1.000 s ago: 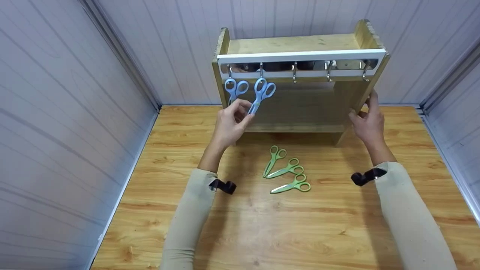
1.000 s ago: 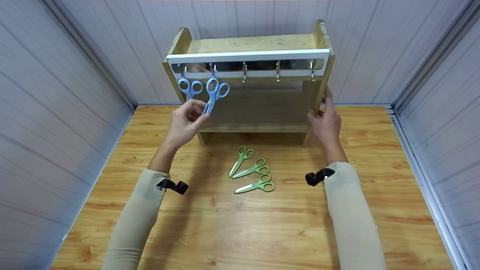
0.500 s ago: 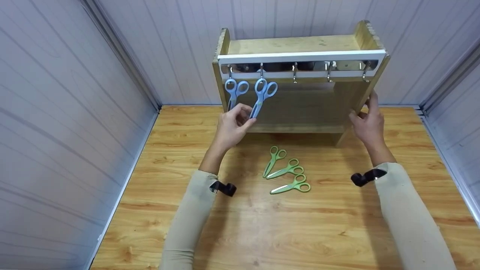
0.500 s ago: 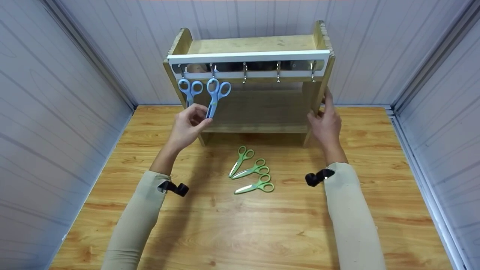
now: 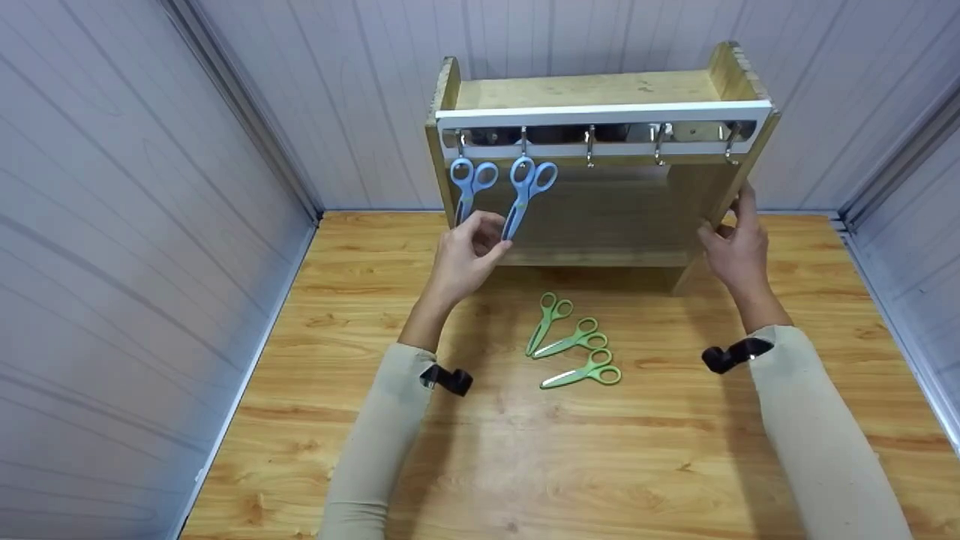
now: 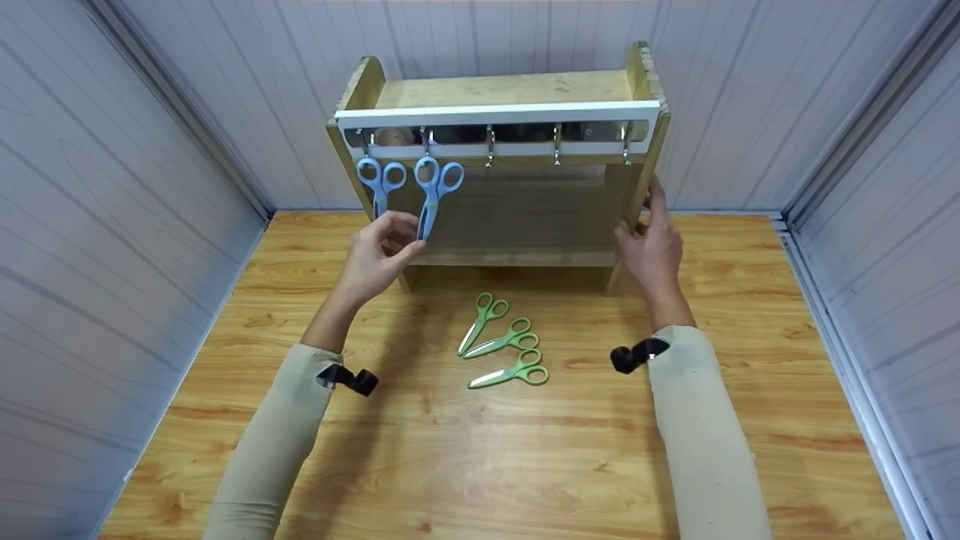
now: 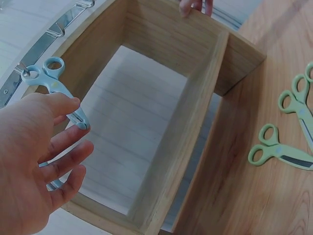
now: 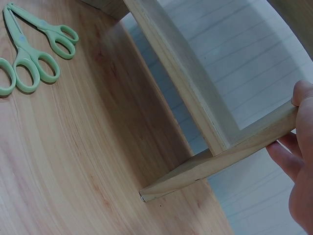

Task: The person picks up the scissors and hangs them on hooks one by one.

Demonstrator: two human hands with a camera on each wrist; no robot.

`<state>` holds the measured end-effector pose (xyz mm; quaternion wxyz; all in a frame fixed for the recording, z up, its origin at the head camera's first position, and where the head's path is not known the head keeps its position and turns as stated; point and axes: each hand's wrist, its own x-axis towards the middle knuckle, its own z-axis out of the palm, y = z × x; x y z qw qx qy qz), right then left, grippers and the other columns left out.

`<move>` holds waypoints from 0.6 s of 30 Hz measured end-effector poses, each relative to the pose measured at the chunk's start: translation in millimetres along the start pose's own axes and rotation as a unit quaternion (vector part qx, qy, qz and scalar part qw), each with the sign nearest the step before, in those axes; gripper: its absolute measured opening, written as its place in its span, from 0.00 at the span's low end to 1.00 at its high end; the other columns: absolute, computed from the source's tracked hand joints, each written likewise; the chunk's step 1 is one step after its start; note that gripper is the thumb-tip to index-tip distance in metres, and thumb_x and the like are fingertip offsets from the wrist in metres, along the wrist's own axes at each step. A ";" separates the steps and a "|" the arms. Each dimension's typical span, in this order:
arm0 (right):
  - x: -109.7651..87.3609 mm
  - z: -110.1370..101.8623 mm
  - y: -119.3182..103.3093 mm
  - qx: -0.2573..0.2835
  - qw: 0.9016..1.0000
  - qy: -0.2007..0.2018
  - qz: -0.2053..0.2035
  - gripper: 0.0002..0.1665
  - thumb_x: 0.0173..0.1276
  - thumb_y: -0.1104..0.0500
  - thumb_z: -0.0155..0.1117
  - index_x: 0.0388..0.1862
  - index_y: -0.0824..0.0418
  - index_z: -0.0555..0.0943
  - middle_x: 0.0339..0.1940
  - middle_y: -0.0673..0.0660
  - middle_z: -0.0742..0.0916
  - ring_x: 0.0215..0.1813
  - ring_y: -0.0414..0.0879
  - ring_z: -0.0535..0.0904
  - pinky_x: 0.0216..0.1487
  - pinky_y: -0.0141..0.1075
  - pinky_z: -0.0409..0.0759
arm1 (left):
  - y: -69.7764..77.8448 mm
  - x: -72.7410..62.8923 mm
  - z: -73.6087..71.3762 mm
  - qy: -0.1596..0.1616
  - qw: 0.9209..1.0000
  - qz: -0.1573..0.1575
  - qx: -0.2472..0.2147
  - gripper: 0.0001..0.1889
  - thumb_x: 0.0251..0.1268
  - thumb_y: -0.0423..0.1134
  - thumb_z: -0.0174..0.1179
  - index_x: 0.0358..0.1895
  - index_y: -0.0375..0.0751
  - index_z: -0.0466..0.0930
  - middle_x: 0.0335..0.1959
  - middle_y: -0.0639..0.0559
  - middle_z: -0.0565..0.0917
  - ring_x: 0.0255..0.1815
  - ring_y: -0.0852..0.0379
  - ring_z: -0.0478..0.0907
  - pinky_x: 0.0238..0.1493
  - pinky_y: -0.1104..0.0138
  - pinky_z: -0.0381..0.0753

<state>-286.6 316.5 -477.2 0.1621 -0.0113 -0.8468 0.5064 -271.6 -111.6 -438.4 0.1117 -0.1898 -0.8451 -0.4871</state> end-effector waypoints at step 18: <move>2.5 -0.3 1.4 0.003 1.000 -0.005 0.008 0.54 0.80 0.65 0.59 0.96 0.41 0.48 0.93 0.68 0.66 0.78 0.76 0.80 0.76 0.66 0.79 | -2.4 -3.2 2.6 -0.004 1.000 -0.010 -0.007 0.20 0.78 0.35 0.70 0.68 0.34 0.84 0.58 0.36 0.93 0.58 0.42 0.92 0.63 0.52 0.92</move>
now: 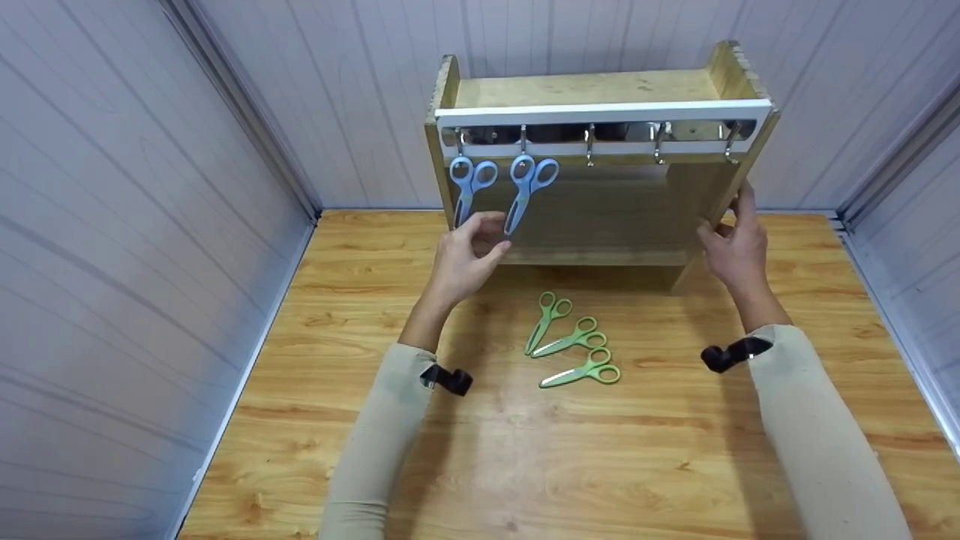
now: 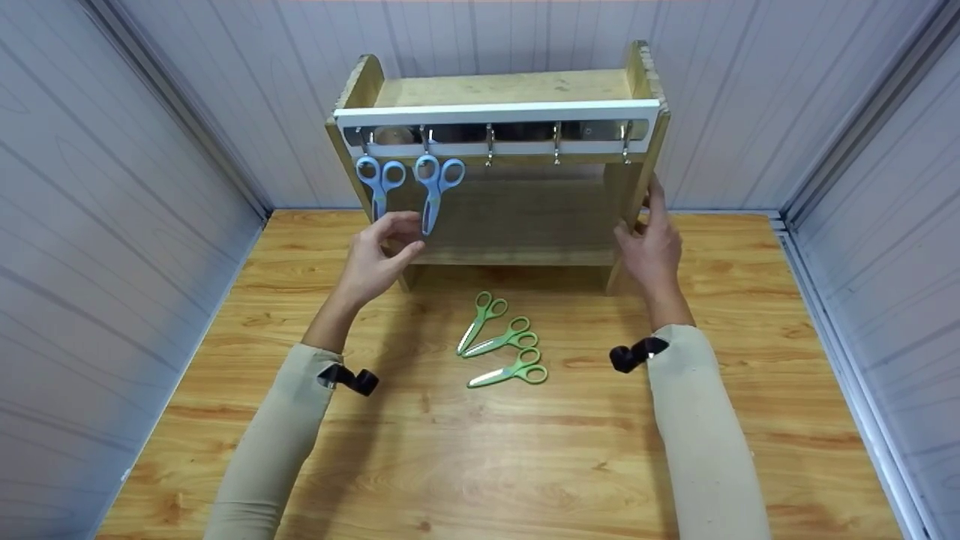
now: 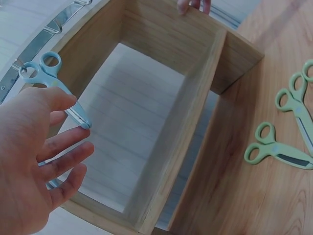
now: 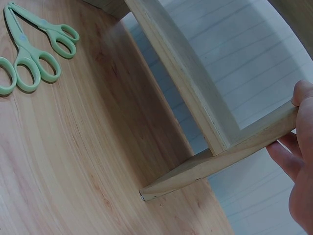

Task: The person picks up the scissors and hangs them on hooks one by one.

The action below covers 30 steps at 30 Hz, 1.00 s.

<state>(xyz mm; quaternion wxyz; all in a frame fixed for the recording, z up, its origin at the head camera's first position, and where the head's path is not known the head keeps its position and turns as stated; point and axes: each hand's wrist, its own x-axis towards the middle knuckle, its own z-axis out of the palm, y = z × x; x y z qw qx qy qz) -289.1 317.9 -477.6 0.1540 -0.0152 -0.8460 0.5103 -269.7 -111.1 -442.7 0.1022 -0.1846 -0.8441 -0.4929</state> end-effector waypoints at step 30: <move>-1.0 -0.9 -0.9 -0.025 1.000 -0.001 0.005 0.52 0.82 0.59 0.59 0.96 0.40 0.48 0.93 0.66 0.67 0.77 0.74 0.82 0.75 0.61 0.83 | -22.5 -22.9 18.7 -0.013 1.000 -0.022 -0.001 0.18 0.76 0.34 0.70 0.64 0.34 0.86 0.59 0.38 0.95 0.62 0.40 0.92 0.68 0.45 0.87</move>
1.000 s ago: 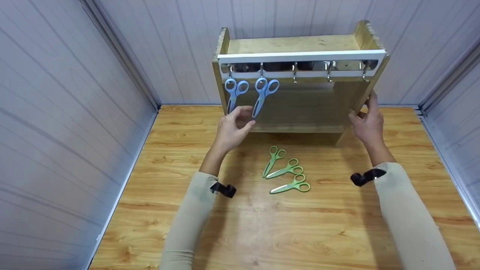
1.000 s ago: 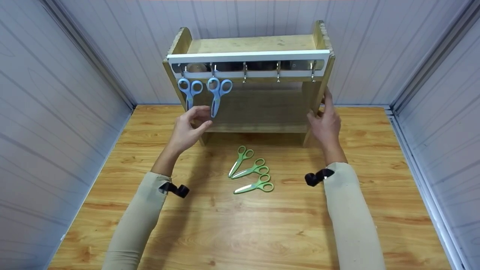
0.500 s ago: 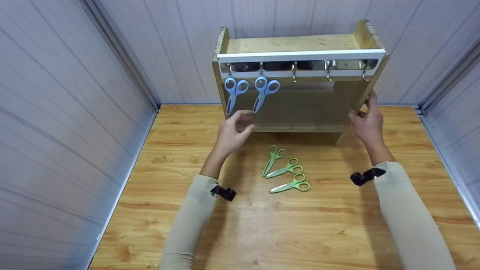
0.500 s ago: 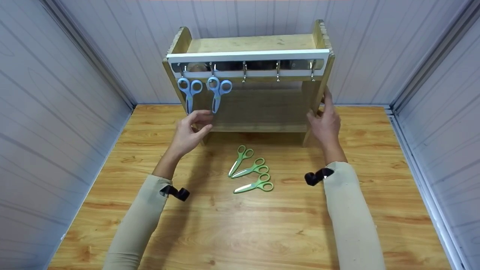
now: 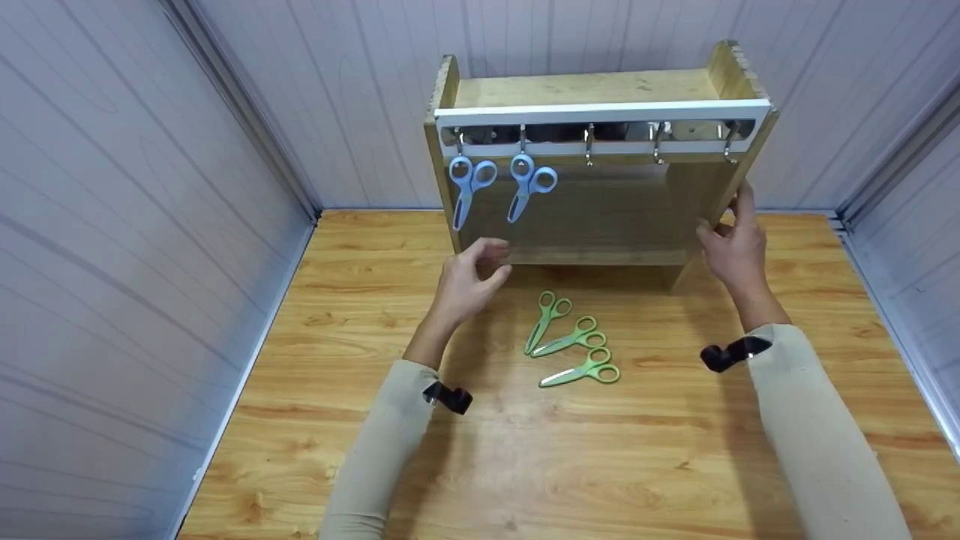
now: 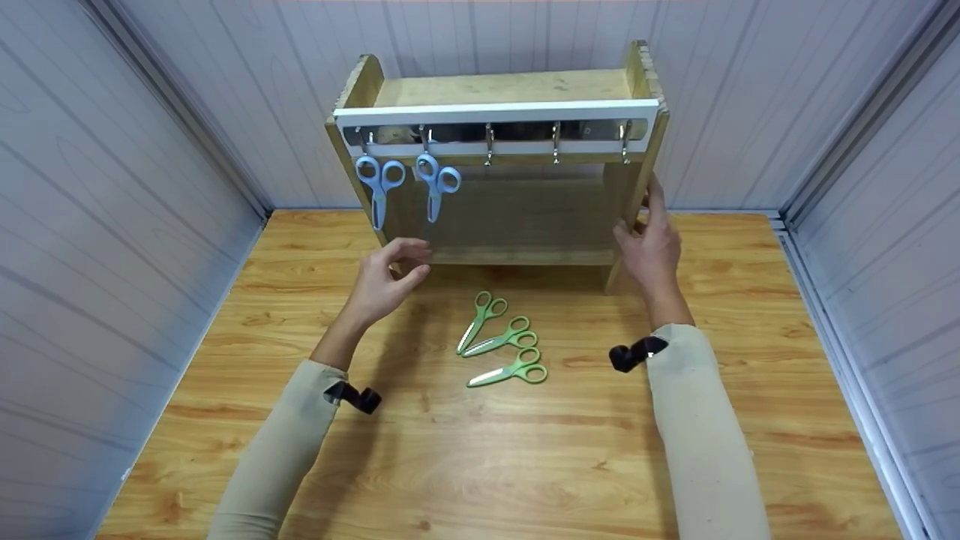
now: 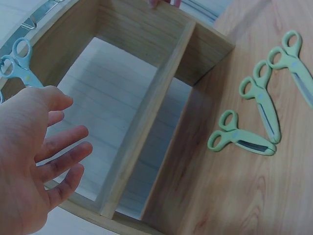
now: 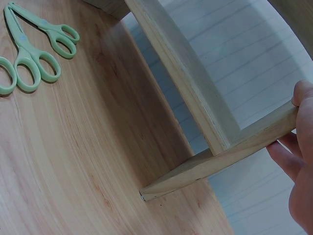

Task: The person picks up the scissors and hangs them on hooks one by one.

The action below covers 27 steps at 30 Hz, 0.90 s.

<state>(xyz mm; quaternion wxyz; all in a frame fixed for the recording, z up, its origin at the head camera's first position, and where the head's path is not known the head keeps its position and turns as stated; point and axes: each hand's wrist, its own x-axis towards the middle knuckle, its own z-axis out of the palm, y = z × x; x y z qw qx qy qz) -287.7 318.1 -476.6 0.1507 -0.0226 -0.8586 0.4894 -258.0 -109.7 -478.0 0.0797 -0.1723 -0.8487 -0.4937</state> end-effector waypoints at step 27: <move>0.4 1.4 0.8 0.003 1.000 0.000 -0.012 0.52 0.83 0.62 0.59 0.97 0.42 0.47 0.91 0.67 0.69 0.77 0.75 0.81 0.75 0.68 0.80 | -18.2 -20.7 27.3 -0.038 0.999 -0.011 0.034 0.10 0.77 0.35 0.68 0.55 0.35 0.90 0.51 0.41 0.95 0.53 0.44 0.92 0.61 0.46 0.90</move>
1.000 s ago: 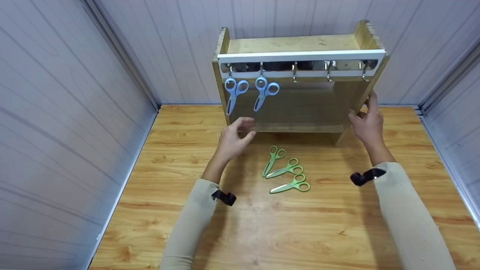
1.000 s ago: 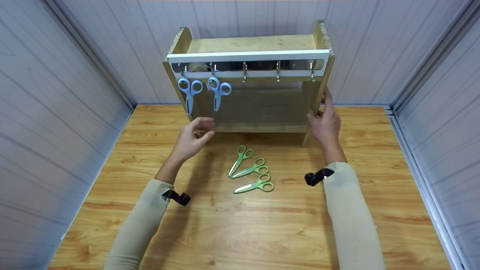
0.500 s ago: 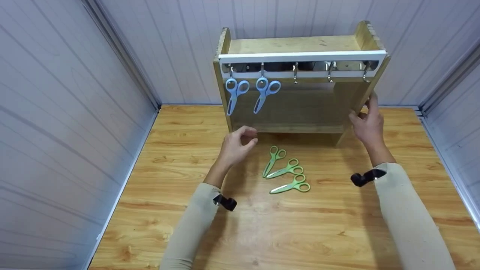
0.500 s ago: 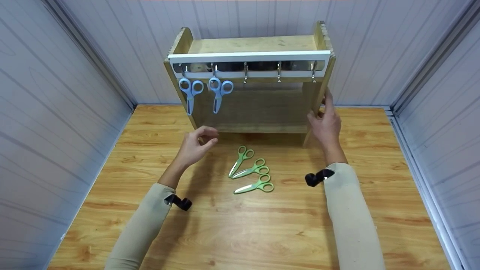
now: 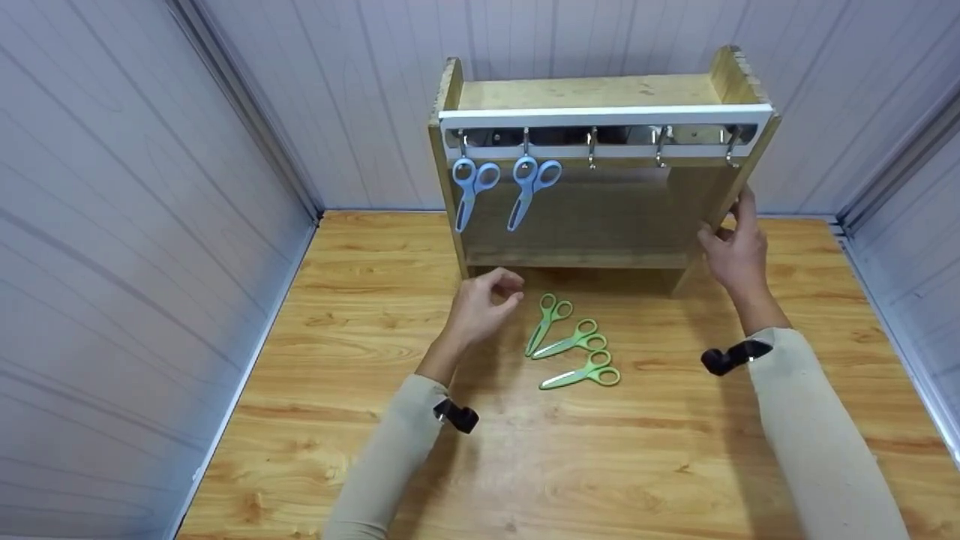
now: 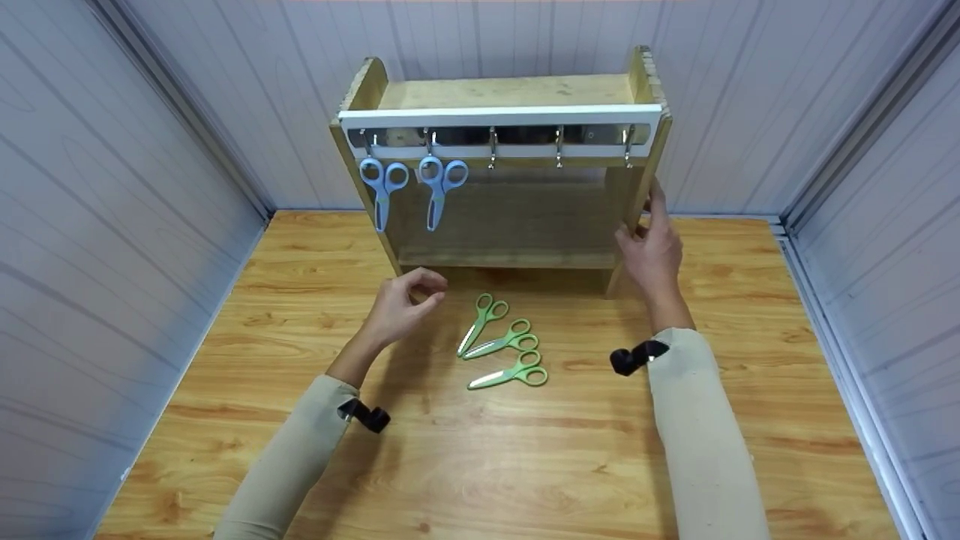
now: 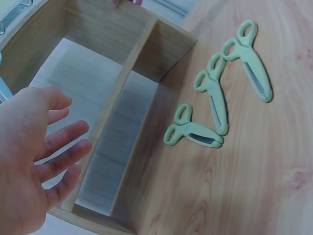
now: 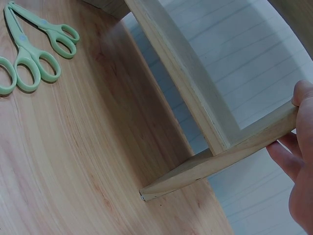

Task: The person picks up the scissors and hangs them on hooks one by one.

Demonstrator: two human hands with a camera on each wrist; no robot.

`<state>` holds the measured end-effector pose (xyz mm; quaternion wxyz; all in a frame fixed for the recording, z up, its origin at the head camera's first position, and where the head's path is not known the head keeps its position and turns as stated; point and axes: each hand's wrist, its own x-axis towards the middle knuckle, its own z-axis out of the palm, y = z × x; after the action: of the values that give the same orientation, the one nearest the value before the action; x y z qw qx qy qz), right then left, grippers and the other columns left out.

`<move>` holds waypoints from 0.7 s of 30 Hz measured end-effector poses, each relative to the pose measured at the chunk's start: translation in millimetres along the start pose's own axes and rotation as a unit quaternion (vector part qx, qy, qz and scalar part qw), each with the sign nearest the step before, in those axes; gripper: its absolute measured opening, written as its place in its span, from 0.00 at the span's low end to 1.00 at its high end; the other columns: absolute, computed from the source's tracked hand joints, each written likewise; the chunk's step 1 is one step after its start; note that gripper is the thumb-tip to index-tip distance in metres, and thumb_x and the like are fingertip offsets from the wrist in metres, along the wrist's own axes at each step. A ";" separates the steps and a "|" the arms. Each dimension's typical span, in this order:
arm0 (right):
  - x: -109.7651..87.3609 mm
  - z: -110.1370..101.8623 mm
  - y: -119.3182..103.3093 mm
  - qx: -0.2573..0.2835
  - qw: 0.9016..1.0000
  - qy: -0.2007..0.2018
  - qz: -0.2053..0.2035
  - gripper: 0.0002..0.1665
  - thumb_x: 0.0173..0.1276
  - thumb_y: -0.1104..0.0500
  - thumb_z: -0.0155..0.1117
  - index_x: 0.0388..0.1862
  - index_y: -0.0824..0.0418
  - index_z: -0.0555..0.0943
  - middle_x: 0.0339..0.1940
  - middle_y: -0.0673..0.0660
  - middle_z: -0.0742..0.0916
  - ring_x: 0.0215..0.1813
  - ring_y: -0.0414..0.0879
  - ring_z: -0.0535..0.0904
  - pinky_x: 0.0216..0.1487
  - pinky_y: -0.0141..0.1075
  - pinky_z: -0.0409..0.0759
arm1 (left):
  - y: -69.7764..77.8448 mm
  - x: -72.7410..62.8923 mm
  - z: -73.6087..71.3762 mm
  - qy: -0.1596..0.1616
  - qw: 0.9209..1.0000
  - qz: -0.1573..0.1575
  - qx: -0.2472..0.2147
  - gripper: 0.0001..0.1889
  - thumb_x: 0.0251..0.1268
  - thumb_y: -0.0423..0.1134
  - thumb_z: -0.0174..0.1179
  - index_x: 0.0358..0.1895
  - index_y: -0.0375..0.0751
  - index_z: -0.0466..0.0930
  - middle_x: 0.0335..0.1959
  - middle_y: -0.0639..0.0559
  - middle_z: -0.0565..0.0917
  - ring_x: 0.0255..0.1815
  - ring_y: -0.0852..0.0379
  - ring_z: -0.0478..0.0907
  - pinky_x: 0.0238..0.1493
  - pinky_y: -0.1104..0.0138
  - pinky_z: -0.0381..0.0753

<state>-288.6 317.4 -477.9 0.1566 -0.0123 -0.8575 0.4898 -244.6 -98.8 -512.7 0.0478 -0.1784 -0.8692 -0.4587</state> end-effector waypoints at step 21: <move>-0.5 -1.1 0.4 0.010 1.000 0.000 0.003 0.53 0.82 0.63 0.59 0.97 0.42 0.47 0.92 0.68 0.68 0.77 0.77 0.81 0.54 0.23 0.86 | -11.6 -6.3 21.7 -0.047 0.994 0.008 0.101 0.14 0.75 0.37 0.68 0.59 0.38 0.90 0.54 0.44 0.96 0.56 0.41 0.93 0.60 0.49 0.91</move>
<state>-287.9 318.4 -477.8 0.1554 -0.0134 -0.8524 0.4992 -241.1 -88.7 -535.8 0.0282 -0.2008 -0.9109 -0.3594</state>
